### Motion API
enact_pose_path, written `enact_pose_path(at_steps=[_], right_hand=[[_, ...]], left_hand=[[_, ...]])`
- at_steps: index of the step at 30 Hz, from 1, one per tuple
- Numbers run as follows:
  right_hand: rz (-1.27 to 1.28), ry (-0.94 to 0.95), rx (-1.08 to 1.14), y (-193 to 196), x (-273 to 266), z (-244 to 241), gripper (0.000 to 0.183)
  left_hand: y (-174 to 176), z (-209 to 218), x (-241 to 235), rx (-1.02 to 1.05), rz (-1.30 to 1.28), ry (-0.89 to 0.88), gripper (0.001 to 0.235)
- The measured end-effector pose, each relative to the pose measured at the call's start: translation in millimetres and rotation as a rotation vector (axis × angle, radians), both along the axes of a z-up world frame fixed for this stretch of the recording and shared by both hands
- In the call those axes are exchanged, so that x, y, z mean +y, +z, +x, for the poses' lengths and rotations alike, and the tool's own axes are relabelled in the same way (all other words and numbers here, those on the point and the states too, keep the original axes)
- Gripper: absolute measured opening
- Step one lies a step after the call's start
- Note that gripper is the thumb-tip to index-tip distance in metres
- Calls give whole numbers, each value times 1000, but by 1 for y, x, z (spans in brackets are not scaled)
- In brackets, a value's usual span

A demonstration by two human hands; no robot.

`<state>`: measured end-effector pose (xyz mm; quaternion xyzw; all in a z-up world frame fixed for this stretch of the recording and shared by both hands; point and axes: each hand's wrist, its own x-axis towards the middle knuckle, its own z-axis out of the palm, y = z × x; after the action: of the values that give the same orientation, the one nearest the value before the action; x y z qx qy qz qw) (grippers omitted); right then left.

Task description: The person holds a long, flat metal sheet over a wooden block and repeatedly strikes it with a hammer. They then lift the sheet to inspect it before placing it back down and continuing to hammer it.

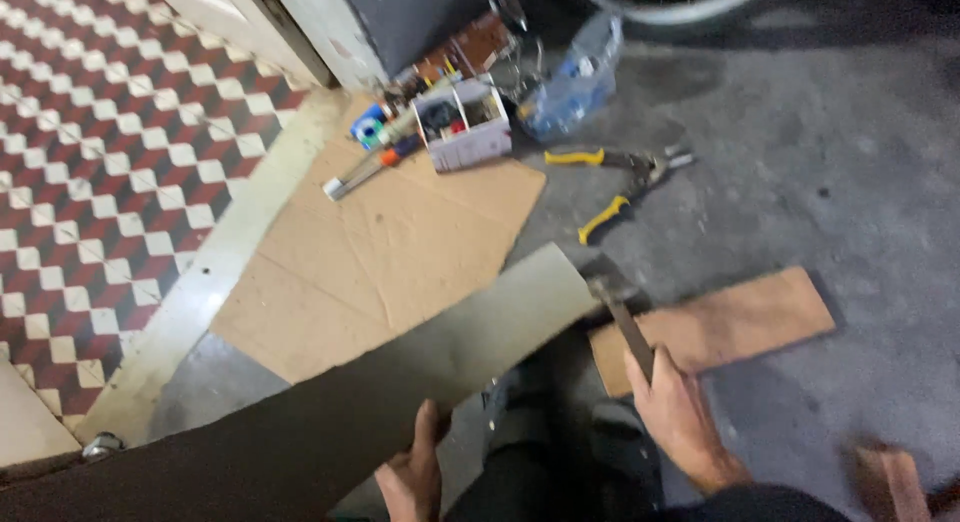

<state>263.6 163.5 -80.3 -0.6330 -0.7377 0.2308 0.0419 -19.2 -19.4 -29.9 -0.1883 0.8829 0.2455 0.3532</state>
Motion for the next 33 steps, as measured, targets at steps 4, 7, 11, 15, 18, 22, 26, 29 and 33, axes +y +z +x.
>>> enact_pose_path(at_steps=[4, 7, 11, 15, 18, 22, 26, 29, 33], right_hand=[[-106, 105, -210, -35, 24, 9, 38], [-180, 53, -129, -10, 23, 10, 52], [-41, 68, -102, -31, 35, -7, 43], [-200, 49, -151, 11, 30, -8, 50], [-127, -70, -125, -32, -2, 13, 42], [-390, -35, -176, 16, 11, 3, 44], [-310, -16, -148, 31, 13, -7, 44], [-354, -11, -167, 17, 11, -2, 41], [-472, -94, -142, 72, 0, 5, 47]], left_hand=[[6, -2, -3, 157, 112, 20, 69], [3, 6, -9, 94, 196, 43, 86], [4, -5, 0, 176, 169, 59, 80], [-22, -4, -24, 286, 305, -113, 67], [40, 8, 3, 162, 338, 68, 40], [24, 5, 1, 249, 333, 95, 72], [31, 6, 7, 173, 312, 118, 54], [13, 0, -2, 174, 306, 145, 52], [87, 5, 30, 119, 564, 449, 92]])
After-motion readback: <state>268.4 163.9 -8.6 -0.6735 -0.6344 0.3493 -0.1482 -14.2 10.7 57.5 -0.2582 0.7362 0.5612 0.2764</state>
